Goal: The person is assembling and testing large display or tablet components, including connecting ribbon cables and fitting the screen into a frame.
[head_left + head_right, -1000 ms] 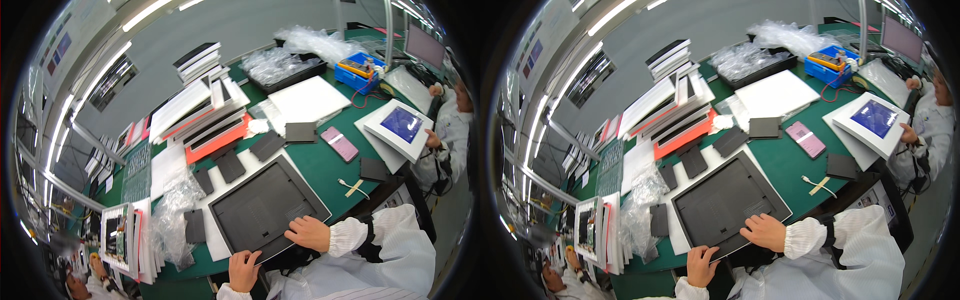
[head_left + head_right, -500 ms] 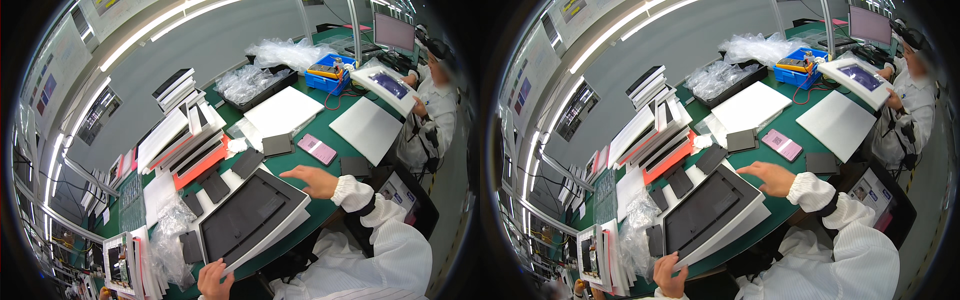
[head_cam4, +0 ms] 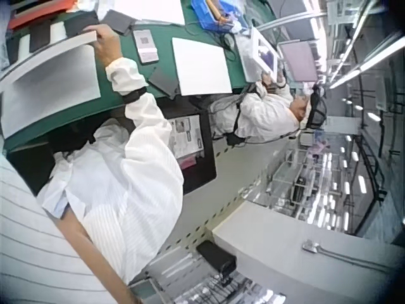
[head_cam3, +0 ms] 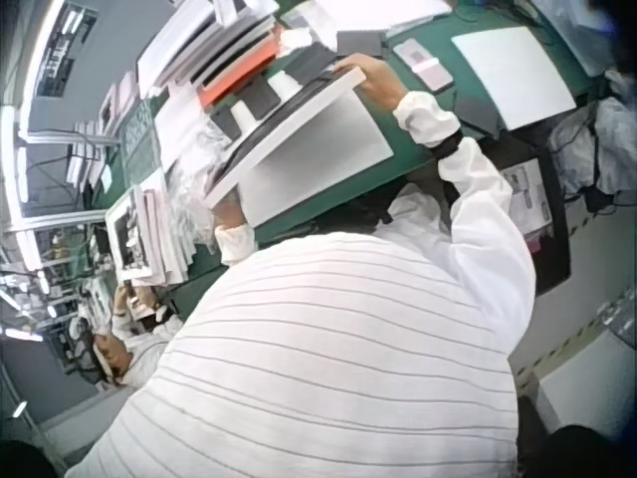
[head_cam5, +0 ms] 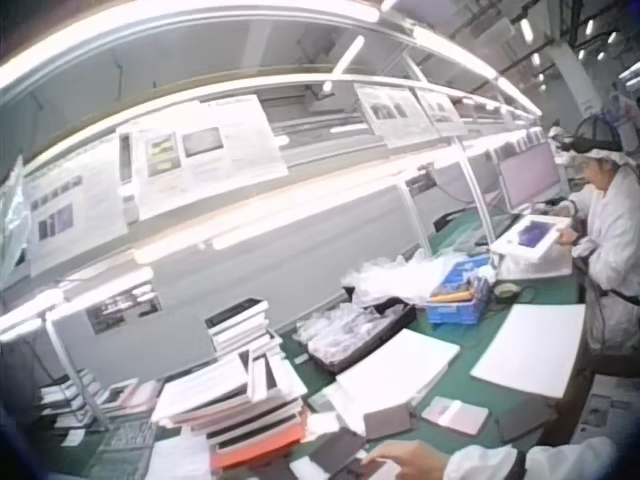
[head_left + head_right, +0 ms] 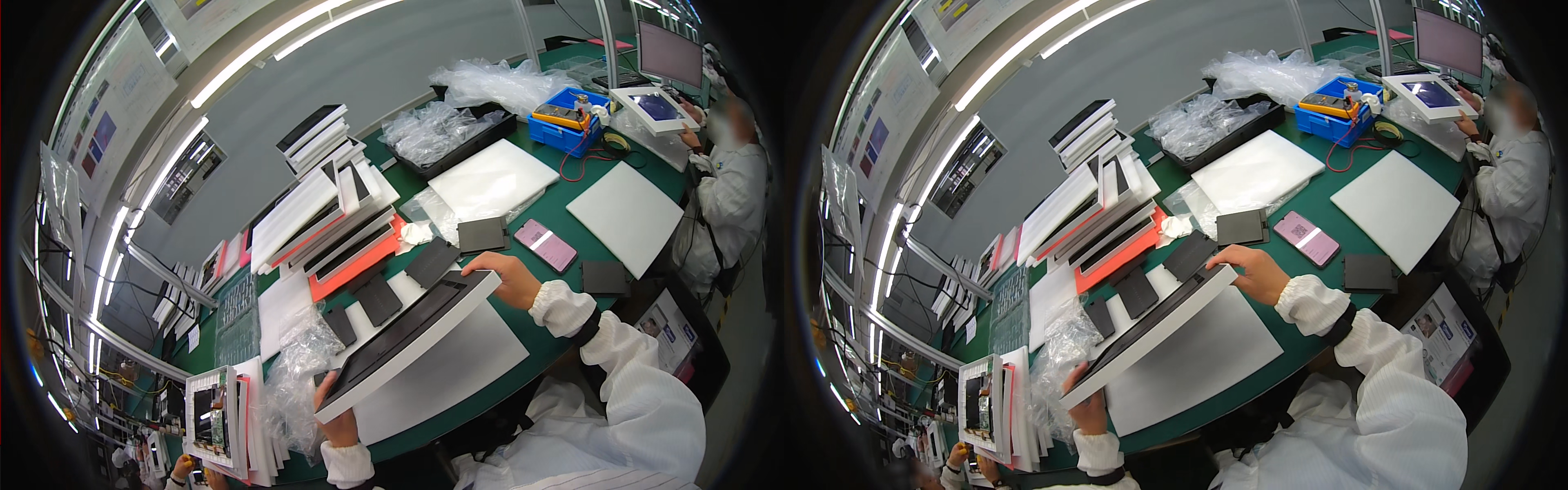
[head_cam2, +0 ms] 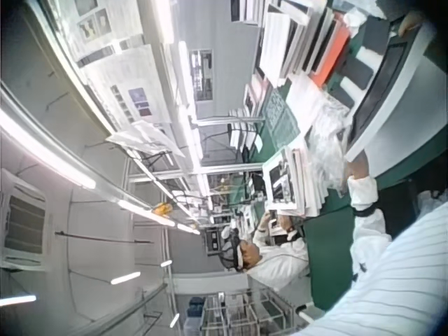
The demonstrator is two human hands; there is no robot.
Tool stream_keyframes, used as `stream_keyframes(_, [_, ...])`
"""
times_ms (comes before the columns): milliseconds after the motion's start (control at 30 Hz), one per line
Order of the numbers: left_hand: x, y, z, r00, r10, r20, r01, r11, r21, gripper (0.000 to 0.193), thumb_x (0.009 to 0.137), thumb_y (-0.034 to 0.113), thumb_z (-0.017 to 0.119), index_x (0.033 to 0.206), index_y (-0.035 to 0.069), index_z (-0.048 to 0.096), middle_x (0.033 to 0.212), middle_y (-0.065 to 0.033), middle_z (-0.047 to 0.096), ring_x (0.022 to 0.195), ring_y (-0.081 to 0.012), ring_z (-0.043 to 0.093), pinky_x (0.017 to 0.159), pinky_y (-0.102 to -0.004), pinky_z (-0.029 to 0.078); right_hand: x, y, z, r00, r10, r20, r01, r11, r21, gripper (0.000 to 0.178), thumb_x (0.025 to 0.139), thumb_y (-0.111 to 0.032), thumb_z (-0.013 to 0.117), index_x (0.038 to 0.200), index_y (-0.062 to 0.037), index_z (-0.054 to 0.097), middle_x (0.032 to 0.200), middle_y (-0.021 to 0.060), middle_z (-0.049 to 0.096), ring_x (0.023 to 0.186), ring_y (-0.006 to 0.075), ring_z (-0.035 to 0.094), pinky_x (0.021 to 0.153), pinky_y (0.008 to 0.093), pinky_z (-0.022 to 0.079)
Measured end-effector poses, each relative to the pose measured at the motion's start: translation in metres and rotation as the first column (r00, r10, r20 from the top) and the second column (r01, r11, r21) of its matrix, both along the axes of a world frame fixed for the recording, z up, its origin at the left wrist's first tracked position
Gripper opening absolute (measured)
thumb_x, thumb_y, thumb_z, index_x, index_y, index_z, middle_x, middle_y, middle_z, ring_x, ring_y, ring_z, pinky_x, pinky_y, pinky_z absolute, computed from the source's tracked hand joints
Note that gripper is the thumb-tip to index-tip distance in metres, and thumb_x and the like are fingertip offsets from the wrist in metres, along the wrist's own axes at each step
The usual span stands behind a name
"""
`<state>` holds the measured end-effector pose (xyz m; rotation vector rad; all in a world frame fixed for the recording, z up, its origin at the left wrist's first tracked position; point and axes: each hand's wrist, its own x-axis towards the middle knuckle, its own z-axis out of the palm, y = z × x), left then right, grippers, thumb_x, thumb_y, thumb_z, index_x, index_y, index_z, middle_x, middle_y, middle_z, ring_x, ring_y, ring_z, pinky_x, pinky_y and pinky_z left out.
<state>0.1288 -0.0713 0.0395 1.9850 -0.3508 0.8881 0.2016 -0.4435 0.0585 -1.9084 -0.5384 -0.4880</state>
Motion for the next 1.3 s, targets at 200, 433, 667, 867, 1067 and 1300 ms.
stream_keyframes(200, [0.023,0.01,-0.013,0.995,0.01,-0.1,-0.029,0.981,-0.193,0.026,0.086,0.009,0.06,0.106,-0.007,0.054,0.094,-0.0136,0.062,0.088,-0.02,0.061,0.078,-0.0274,0.047,0.02,0.005,0.009,0.999,-0.015,-0.031,0.02,0.99,0.137,0.02,0.081,-0.01,0.063,0.098,-0.0008,0.06,0.09,0.0096,0.061,0.078,0.0181,0.059,0.07,0.0272,0.048])
stream_keyframes(433, [-0.002,0.004,0.073,0.97,-0.16,-0.183,0.097,0.945,-0.312,0.036,0.084,0.009,0.061,0.114,-0.006,0.05,0.099,-0.0109,0.062,0.086,-0.0154,0.06,0.076,-0.0239,0.046,-0.002,0.011,0.07,0.993,-0.082,-0.088,0.1,0.971,0.216,0.037,0.086,-0.036,0.059,0.096,0.0002,0.059,0.074,0.0076,0.059,0.065,0.0161,0.056,0.063,0.0254,0.047])
stream_keyframes(667, [0.018,0.016,-0.013,0.534,-0.366,-0.762,-0.086,0.873,-0.48,0.032,0.084,0.01,0.059,0.112,-0.004,0.056,0.083,-0.0062,0.065,0.062,-0.0126,0.062,0.054,-0.0224,0.051,0.013,0.001,-0.044,0.804,-0.104,-0.586,0.1,0.994,-0.039,0.039,0.085,-0.036,0.057,0.085,0.0025,0.063,0.067,0.0088,0.06,0.066,0.0165,0.058,0.062,0.0286,0.046])
stream_keyframes(867, [0.009,0.0,-0.016,0.469,-0.109,-0.877,-0.056,0.987,-0.152,0.038,0.081,0.008,0.061,0.116,-0.005,0.053,0.094,-0.0141,0.064,0.069,-0.0163,0.064,0.056,-0.0272,0.054,-0.014,0.005,-0.032,0.7,-0.193,-0.687,0.01,0.965,-0.26,0.056,0.087,-0.032,0.055,0.129,-0.0009,0.037,0.102,0.0205,0.057,0.095,0.0343,0.056,0.083,0.0371,0.044])
stream_keyframes(1067, [-0.004,0.003,-0.013,0.78,0.208,-0.59,-0.115,0.975,0.192,0.041,0.073,0.002,0.065,0.113,-0.001,0.055,0.098,-0.015,0.062,0.069,-0.0165,0.061,0.065,-0.0274,0.049,-0.049,0.01,-0.039,0.892,-0.159,-0.423,0.007,0.941,-0.338,0.057,0.083,-0.027,0.061,0.13,-0.0035,0.038,0.123,0.0278,0.037,0.114,0.0408,0.039,0.096,0.0431,0.035])
stream_keyframes(1300, [-0.016,0.004,-0.066,0.724,0.087,-0.684,-0.129,0.992,-0.01,0.037,0.083,0.013,0.062,0.111,-0.008,0.051,0.1,-0.0096,0.046,0.072,-0.0097,0.046,0.065,-0.0219,0.043,-0.088,0.019,-0.048,0.815,-0.094,-0.572,-0.083,0.957,-0.277,0.07,0.084,-0.027,0.06,0.138,-0.0041,0.023,0.139,0.0327,0.014,0.132,0.0446,0.014,0.107,0.0446,0.021])
